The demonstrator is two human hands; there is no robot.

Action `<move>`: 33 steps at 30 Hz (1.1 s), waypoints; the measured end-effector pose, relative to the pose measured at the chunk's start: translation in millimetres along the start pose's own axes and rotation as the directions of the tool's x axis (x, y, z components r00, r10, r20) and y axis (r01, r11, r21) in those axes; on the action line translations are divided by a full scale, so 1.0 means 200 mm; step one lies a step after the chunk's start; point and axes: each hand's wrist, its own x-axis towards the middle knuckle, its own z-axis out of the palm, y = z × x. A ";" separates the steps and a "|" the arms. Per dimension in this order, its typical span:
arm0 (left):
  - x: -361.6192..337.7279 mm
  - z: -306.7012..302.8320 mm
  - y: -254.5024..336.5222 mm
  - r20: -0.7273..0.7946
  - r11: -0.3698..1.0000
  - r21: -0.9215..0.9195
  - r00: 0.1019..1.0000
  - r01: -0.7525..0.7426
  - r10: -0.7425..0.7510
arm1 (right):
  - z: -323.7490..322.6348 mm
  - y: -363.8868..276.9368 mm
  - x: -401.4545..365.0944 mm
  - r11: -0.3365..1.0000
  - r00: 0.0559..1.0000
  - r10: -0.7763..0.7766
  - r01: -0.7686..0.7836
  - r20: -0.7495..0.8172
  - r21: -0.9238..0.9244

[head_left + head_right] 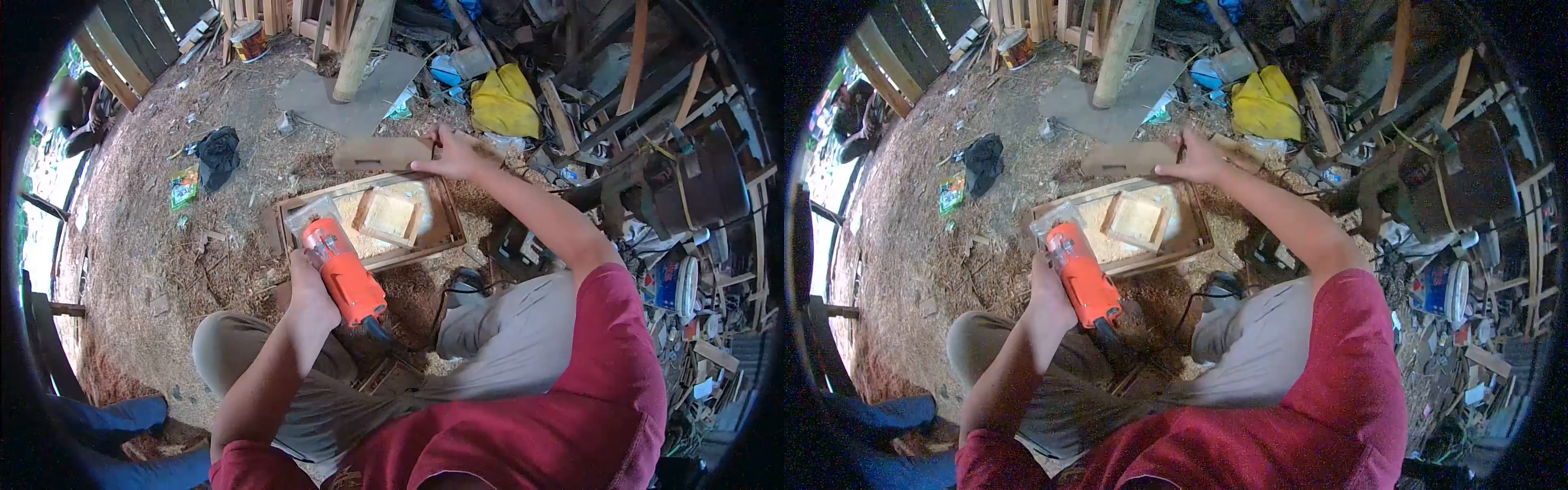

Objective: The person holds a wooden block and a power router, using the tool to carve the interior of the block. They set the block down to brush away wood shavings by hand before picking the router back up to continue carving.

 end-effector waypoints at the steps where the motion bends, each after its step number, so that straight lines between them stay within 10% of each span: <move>1: 0.00 -0.02 0.00 0.000 1.000 -0.021 1.000 0.020 -0.020 | -0.02 -0.09 -0.07 0.996 1.000 -0.028 0.027 0.005 0.090; 17: -0.08 -0.12 0.01 -0.034 0.997 -0.068 0.999 0.021 -0.024 | -0.04 -0.14 -0.18 0.963 0.948 0.044 0.043 0.315 -0.265; 33: -0.18 -0.12 0.02 -0.003 0.992 -0.071 0.995 0.101 -0.101 | -0.04 -0.21 -0.43 0.838 0.961 0.002 0.150 0.278 -0.524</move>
